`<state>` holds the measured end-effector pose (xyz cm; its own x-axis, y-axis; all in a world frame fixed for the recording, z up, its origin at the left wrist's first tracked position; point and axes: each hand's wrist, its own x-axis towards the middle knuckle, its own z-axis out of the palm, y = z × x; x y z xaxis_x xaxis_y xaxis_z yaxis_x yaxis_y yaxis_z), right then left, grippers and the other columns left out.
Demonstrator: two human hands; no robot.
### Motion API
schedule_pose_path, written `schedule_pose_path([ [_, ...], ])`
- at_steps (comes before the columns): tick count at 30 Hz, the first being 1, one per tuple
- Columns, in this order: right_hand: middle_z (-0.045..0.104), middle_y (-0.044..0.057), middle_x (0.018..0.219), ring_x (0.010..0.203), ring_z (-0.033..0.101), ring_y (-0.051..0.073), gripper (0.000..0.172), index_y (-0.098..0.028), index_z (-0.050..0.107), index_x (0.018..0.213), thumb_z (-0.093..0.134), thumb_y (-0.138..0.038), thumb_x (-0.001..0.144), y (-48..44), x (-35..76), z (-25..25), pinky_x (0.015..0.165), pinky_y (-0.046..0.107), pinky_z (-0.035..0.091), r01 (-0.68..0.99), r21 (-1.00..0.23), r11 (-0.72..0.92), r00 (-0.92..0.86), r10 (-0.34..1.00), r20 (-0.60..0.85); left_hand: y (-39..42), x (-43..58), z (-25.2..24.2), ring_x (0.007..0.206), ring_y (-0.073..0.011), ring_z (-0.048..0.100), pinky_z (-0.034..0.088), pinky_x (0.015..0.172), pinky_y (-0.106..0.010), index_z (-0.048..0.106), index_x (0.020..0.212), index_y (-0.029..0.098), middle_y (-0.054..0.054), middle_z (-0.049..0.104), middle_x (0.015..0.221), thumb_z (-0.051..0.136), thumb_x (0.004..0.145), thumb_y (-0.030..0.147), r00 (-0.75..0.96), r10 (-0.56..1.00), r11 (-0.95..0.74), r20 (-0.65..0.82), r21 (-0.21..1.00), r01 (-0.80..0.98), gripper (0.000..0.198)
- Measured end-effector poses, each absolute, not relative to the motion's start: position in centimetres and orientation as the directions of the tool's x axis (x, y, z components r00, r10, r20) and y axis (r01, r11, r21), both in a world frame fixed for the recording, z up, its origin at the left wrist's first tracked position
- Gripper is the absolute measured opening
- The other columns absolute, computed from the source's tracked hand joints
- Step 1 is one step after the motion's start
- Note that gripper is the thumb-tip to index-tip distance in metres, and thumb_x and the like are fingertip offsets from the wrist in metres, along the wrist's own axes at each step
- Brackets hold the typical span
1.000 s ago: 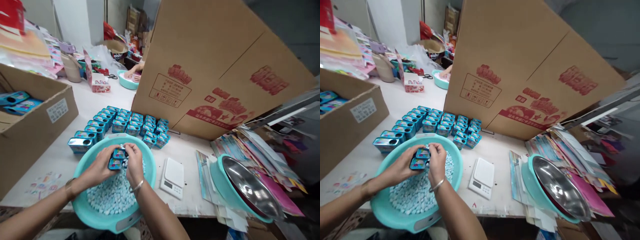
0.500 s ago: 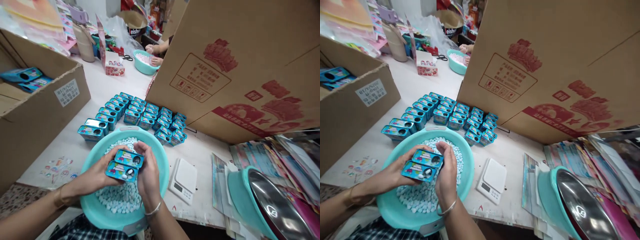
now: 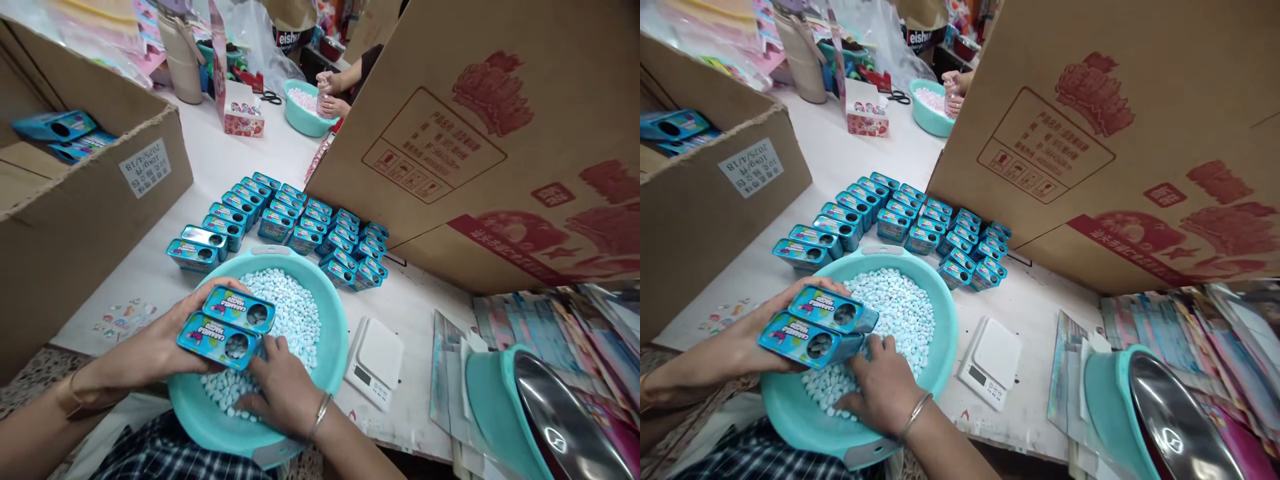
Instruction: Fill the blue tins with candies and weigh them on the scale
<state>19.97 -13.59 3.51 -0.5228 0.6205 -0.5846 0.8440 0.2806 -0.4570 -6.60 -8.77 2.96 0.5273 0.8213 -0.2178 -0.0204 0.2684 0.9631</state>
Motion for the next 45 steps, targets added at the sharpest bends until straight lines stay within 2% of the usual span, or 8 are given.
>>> schedule_pose_path([
  [6, 0.072, 0.005, 0.113, 0.094, 0.069, 0.022, 0.022, -0.025, 0.073, 0.118, 0.078, -0.036, 0.100, -12.4, 21.5, 2.9, 0.086, 0.036, 0.054, 0.747, -0.651, -0.137, -0.431, 0.645, -0.631, -8.5, -5.7, 3.7, 0.125, -0.0387, 0.079, 0.061, 0.115, -0.049, 0.048, 0.158, 0.028, -0.011, 0.080, 0.138, 0.093, 0.080, 0.043, 0.379, 0.897, 0.222, -0.229, 0.973, 0.063, 0.092],
  [11, 0.062, -0.008, 0.079, 0.050, 0.044, 0.006, 0.066, -0.026, 0.062, 0.100, 0.102, -0.070, 0.069, -11.6, 22.7, 4.6, 0.046, 0.020, 0.023, 0.004, -0.686, -0.728, -0.358, 0.639, -0.680, -8.7, -3.5, 2.4, 0.136, -0.0409, 0.070, 0.052, 0.126, -0.059, 0.055, 0.150, 0.024, -0.014, 0.074, 0.143, 0.082, 0.083, 0.043, 0.276, 0.960, 0.008, -0.054, 0.986, 0.166, 0.075],
  [14, 0.068, -0.007, 0.086, 0.050, 0.046, 0.003, 0.072, -0.025, 0.062, 0.100, 0.111, -0.056, 0.059, -11.6, 21.1, 6.8, 0.042, 0.015, 0.018, -0.395, -0.664, -0.635, -0.205, 0.766, -0.610, -8.4, -2.1, 1.2, 0.146, -0.0430, 0.062, 0.047, 0.130, -0.064, 0.058, 0.145, 0.022, -0.017, 0.068, 0.149, 0.074, 0.081, 0.036, 0.221, 0.973, -0.126, 0.070, 0.959, 0.253, 0.067],
  [18, 0.073, -0.005, 0.090, 0.062, 0.063, 0.008, 0.056, -0.025, 0.066, 0.104, 0.106, -0.045, 0.070, -11.1, 17.3, 8.0, 0.049, 0.017, 0.044, -0.647, -0.715, -0.265, 0.194, 0.849, -0.491, -7.9, -0.5, 0.0, 0.142, -0.0456, 0.063, 0.050, 0.125, -0.066, 0.060, 0.141, 0.022, -0.018, 0.070, 0.142, 0.074, 0.078, 0.032, 0.192, 0.972, -0.196, 0.136, 0.920, 0.338, 0.065],
  [21, 0.077, -0.002, 0.098, 0.083, 0.076, 0.015, 0.037, -0.027, 0.068, 0.109, 0.091, -0.044, 0.085, -10.5, 14.7, 7.3, 0.075, 0.029, 0.064, -0.618, -0.786, -0.003, 0.462, 0.807, -0.367, -8.0, 0.4, -0.4, 0.139, -0.0457, 0.065, 0.054, 0.121, -0.065, 0.059, 0.142, 0.023, -0.018, 0.071, 0.141, 0.073, 0.078, 0.031, 0.197, 0.968, -0.215, 0.153, 0.913, 0.346, 0.066],
  [25, 0.078, 0.000, 0.106, 0.111, 0.078, 0.021, 0.035, -0.027, 0.068, 0.110, 0.085, -0.047, 0.087, -10.5, 13.4, 6.6, 0.102, 0.039, 0.063, -0.497, -0.855, 0.145, 0.571, 0.797, -0.197, -9.1, 1.1, -0.3, 0.147, -0.0459, 0.061, 0.050, 0.126, -0.068, 0.056, 0.148, 0.021, -0.019, 0.068, 0.150, 0.072, 0.079, 0.030, 0.206, 0.966, -0.223, 0.158, 0.913, 0.342, 0.071],
  [35, 0.079, 0.001, 0.097, 0.099, 0.072, 0.021, 0.031, -0.024, 0.074, 0.096, 0.080, -0.053, 0.091, -11.2, 14.2, 8.5, 0.095, 0.036, 0.058, -0.320, -0.944, 0.087, 0.514, 0.852, -0.096, -10.2, 1.6, 1.5, 0.149, -0.0429, 0.062, 0.049, 0.130, -0.065, 0.056, 0.149, 0.023, -0.018, 0.067, 0.154, 0.078, 0.078, 0.030, 0.260, 0.960, -0.155, 0.103, 0.970, 0.190, 0.074],
  [45, 0.086, 0.008, 0.116, 0.126, 0.074, 0.030, 0.032, -0.027, 0.082, 0.096, 0.090, -0.054, 0.081, -12.1, 15.4, 9.8, 0.120, 0.051, 0.054, -0.366, -0.930, -0.036, 0.415, 0.888, -0.198, -9.4, 0.5, 4.1, 0.130, -0.0371, 0.072, 0.057, 0.118, -0.055, 0.051, 0.150, 0.026, -0.010, 0.075, 0.142, 0.081, 0.072, 0.030, 0.476, 0.877, 0.045, -0.064, 0.998, 0.051, 0.084],
])
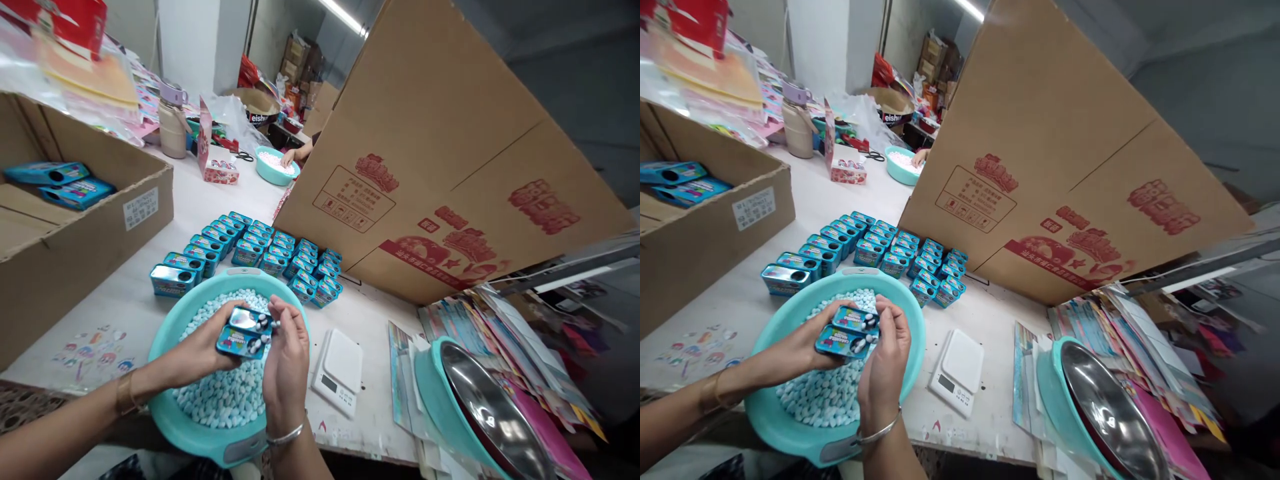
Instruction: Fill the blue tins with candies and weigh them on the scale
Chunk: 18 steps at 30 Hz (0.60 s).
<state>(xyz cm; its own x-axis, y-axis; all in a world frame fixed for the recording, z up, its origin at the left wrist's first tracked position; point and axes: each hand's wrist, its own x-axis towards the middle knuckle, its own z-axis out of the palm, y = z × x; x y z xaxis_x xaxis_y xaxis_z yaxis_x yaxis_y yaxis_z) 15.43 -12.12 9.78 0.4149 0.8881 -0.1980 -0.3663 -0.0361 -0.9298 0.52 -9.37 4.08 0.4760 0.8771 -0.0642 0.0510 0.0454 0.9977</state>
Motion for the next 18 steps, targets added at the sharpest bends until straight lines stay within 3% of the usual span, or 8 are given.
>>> schedule_pose_path([
  [7, 0.085, 0.007, 0.119, 0.127, 0.074, 0.029, 0.031, -0.027, 0.082, 0.099, 0.086, -0.055, 0.086, -12.1, 15.6, 9.3, 0.121, 0.050, 0.054, -0.354, -0.933, -0.070, 0.392, 0.895, -0.215, -9.5, 0.5, 3.9, 0.122, -0.0343, 0.072, 0.061, 0.107, -0.048, 0.048, 0.155, 0.028, -0.008, 0.075, 0.139, 0.081, 0.065, 0.027, 0.525, 0.824, 0.255, -0.211, 0.967, -0.013, 0.097],
  [11, 0.084, 0.007, 0.127, 0.134, 0.071, 0.030, 0.049, -0.027, 0.082, 0.110, 0.077, -0.072, 0.093, -12.3, 15.6, 8.2, 0.127, 0.051, 0.049, -0.282, -0.957, -0.061, 0.436, 0.881, -0.184, -9.7, 0.0, 3.6, 0.131, -0.0356, 0.071, 0.057, 0.119, -0.052, 0.051, 0.157, 0.028, -0.008, 0.074, 0.147, 0.082, 0.066, 0.027, 0.512, 0.842, 0.194, -0.169, 0.981, 0.004, 0.097],
  [14, 0.080, 0.010, 0.141, 0.141, 0.069, 0.030, 0.064, -0.026, 0.078, 0.129, 0.059, -0.081, 0.102, -13.0, 16.4, 7.1, 0.131, 0.053, 0.046, -0.217, -0.968, -0.127, 0.385, 0.900, -0.204, -9.7, -0.6, 3.0, 0.128, -0.0359, 0.074, 0.060, 0.116, -0.052, 0.050, 0.159, 0.030, -0.007, 0.076, 0.144, 0.079, 0.063, 0.023, 0.520, 0.833, 0.210, -0.190, 0.978, 0.021, 0.100],
  [16, 0.073, 0.011, 0.156, 0.151, 0.063, 0.031, 0.063, -0.026, 0.070, 0.146, 0.051, -0.074, 0.110, -13.4, 17.8, 7.1, 0.135, 0.056, 0.042, -0.099, -0.986, -0.137, 0.289, 0.944, -0.160, -9.4, -1.0, 2.6, 0.125, -0.0367, 0.076, 0.064, 0.110, -0.053, 0.048, 0.162, 0.031, -0.007, 0.079, 0.139, 0.078, 0.063, 0.023, 0.504, 0.830, 0.277, -0.239, 0.961, 0.000, 0.103],
  [18, 0.059, 0.011, 0.173, 0.165, 0.049, 0.032, 0.062, -0.028, 0.058, 0.164, 0.061, -0.058, 0.109, -13.3, 19.4, 8.0, 0.141, 0.060, 0.033, 0.183, -0.982, -0.042, 0.081, 0.996, -0.028, -8.8, -1.1, 2.4, 0.127, -0.0381, 0.076, 0.064, 0.111, -0.054, 0.046, 0.164, 0.030, -0.009, 0.079, 0.141, 0.079, 0.068, 0.027, 0.471, 0.852, 0.272, -0.229, 0.962, -0.024, 0.102],
])
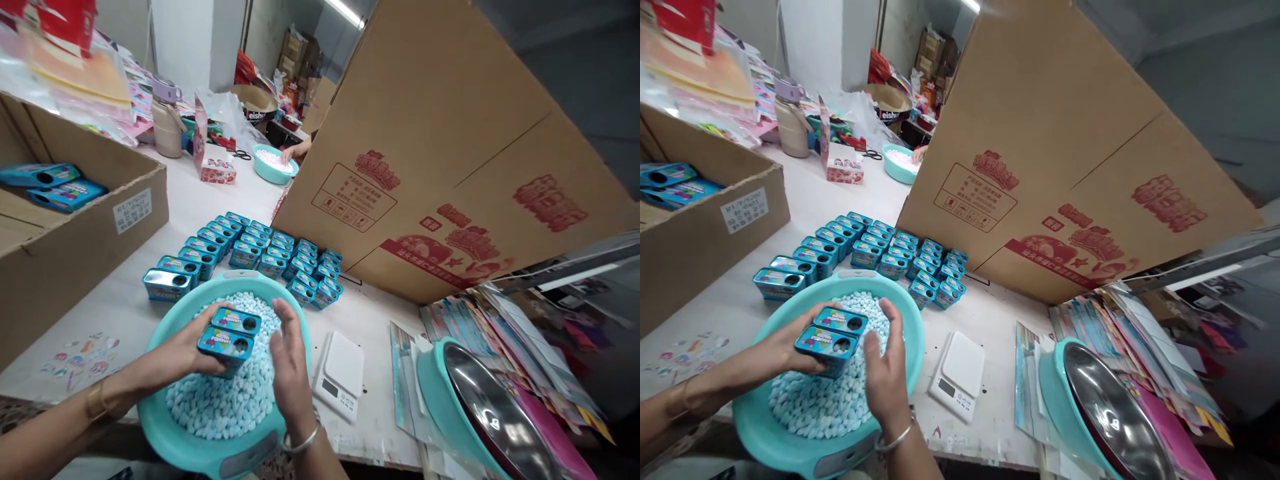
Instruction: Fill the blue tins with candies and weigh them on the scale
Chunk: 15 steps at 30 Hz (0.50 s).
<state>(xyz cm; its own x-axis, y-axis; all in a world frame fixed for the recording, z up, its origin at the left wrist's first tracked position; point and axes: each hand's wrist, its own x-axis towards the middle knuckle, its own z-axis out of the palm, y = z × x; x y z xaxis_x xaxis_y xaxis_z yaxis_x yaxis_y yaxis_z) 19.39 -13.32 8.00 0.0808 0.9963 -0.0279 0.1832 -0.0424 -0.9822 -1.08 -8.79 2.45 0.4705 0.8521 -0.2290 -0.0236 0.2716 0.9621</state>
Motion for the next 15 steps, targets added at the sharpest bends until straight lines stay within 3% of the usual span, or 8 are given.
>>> schedule_pose_path([
  [2, 0.045, 0.013, 0.184, 0.173, 0.035, 0.037, 0.084, -0.028, 0.043, 0.177, 0.074, -0.033, 0.099, -12.6, 20.6, 9.3, 0.144, 0.064, 0.025, 0.507, -0.845, 0.167, -0.265, 0.964, 0.032, -8.2, -0.7, 2.5, 0.137, -0.0400, 0.073, 0.062, 0.117, -0.056, 0.045, 0.167, 0.029, -0.012, 0.073, 0.154, 0.078, 0.070, 0.027, 0.464, 0.872, 0.181, -0.154, 0.983, -0.014, 0.103],
  [5, 0.047, 0.022, 0.178, 0.161, 0.045, 0.045, 0.113, -0.024, 0.027, 0.184, 0.076, -0.015, 0.082, -10.7, 21.2, 11.4, 0.134, 0.071, 0.040, 0.736, -0.543, 0.405, -0.538, 0.836, -0.106, -7.7, 0.4, 2.8, 0.159, -0.0412, 0.057, 0.052, 0.130, -0.056, 0.041, 0.174, 0.030, -0.011, 0.061, 0.172, 0.073, 0.067, 0.020, 0.489, 0.871, 0.016, -0.045, 0.998, 0.063, 0.112],
  [8, 0.059, 0.023, 0.159, 0.139, 0.058, 0.043, 0.120, -0.025, 0.021, 0.185, 0.081, -0.020, 0.081, -8.7, 21.3, 13.3, 0.117, 0.066, 0.056, 0.788, -0.408, 0.461, -0.566, 0.803, -0.187, -7.7, 0.4, 2.8, 0.172, -0.0408, 0.041, 0.043, 0.137, -0.058, 0.030, 0.181, 0.028, -0.013, 0.046, 0.184, 0.071, 0.075, 0.021, 0.473, 0.881, -0.108, 0.025, 0.983, 0.147, 0.114],
  [11, 0.060, 0.018, 0.153, 0.137, 0.058, 0.040, 0.115, -0.031, 0.025, 0.184, 0.084, -0.026, 0.085, -6.8, 22.5, 15.5, 0.119, 0.060, 0.055, 0.787, -0.395, 0.474, -0.553, 0.826, -0.109, -8.1, -1.8, 1.4, 0.175, -0.0436, 0.034, 0.034, 0.141, -0.064, 0.022, 0.183, 0.025, -0.018, 0.035, 0.189, 0.074, 0.091, 0.038, 0.249, 0.957, -0.212, 0.146, 0.941, 0.264, 0.106],
  [13, 0.058, 0.017, 0.155, 0.141, 0.056, 0.039, 0.110, -0.030, 0.030, 0.182, 0.082, -0.023, 0.085, -5.3, 23.8, 17.0, 0.123, 0.061, 0.051, 0.802, -0.391, 0.451, -0.492, 0.871, -0.005, -8.8, -3.7, -0.8, 0.173, -0.0479, 0.034, 0.030, 0.141, -0.069, 0.026, 0.180, 0.023, -0.022, 0.036, 0.186, 0.075, 0.094, 0.053, 0.002, 0.985, -0.161, 0.173, 0.913, 0.376, 0.103],
  [15, 0.058, 0.017, 0.155, 0.144, 0.054, 0.039, 0.106, -0.028, 0.036, 0.179, 0.079, -0.019, 0.083, -3.3, 24.8, 17.9, 0.127, 0.062, 0.048, 0.810, -0.399, 0.429, -0.427, 0.899, 0.099, -9.8, -5.1, -3.8, 0.169, -0.0522, 0.039, 0.032, 0.138, -0.073, 0.031, 0.176, 0.018, -0.025, 0.042, 0.180, 0.071, 0.093, 0.056, -0.142, 0.985, -0.033, 0.098, 0.916, 0.401, 0.099],
])
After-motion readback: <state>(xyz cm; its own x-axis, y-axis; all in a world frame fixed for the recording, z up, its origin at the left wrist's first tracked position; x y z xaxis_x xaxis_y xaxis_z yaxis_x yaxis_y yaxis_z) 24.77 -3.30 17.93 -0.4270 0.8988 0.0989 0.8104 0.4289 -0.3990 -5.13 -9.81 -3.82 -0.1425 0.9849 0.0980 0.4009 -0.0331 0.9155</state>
